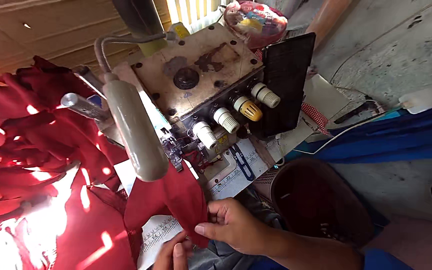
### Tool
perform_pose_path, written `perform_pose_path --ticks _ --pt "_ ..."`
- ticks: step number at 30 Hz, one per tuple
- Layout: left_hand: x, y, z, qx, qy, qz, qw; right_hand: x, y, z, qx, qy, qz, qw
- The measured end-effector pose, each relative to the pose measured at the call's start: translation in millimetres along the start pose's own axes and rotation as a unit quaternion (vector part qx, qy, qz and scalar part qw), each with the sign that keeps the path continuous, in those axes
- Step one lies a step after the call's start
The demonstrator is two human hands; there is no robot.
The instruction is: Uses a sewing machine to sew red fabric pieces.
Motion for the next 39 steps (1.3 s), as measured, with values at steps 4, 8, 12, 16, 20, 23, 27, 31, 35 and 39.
perform_pose_path --ticks 4,8,12,16,20,23,27,31,35,39 --pt "-10.6 20.0 12.6 -0.453 -0.285 0.112 0.837 -12.4 -0.7 5.9 0.019 -0.011 0.019 1.0" --pt "3.1 17.7 5.1 -0.503 -0.226 -0.011 0.834 -13.5 -3.8 3.7 0.035 -0.018 0.001 0.999" --pt "5.2 9.2 -5.2 -0.235 -0.115 -0.119 0.958 -13.4 -4.7 -3.8 0.08 0.014 -0.019 0.997" --pt "3.5 7.5 -4.0 -0.207 -0.112 -0.128 0.963 -15.3 0.9 -12.0 0.115 0.058 -0.018 0.992" --pt "4.2 8.7 -0.2 -0.203 -0.117 -0.13 0.963 -12.9 6.4 -18.9 0.091 0.071 -0.053 0.992" --pt "4.3 7.2 3.1 -0.211 -0.107 -0.122 0.964 -11.9 9.2 -17.7 0.081 0.083 -0.087 0.989" --pt "3.7 5.3 8.5 -0.303 -0.159 -0.077 0.937 -12.4 8.5 -14.9 0.105 0.074 -0.068 0.989" --pt "7.5 9.6 4.8 -0.373 -0.213 -0.059 0.901 -13.4 7.9 -12.3 0.112 0.061 -0.046 0.991" --pt "14.1 9.5 -4.7 -0.305 -0.167 -0.115 0.931 -15.1 3.8 -11.4 0.095 0.051 -0.01 0.994" --pt "16.8 5.5 -3.0 -0.258 -0.151 -0.118 0.947 -14.7 3.2 -11.7 0.12 0.067 -0.002 0.991"
Point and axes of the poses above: each hand's wrist, its own x-axis towards the middle knuckle, its own y-axis out of the palm, z = x × y, the point moved 2 cm from there along x, towards the middle knuckle, and after that the axes turned 5 degrees about -y, right-handed, at the moved point
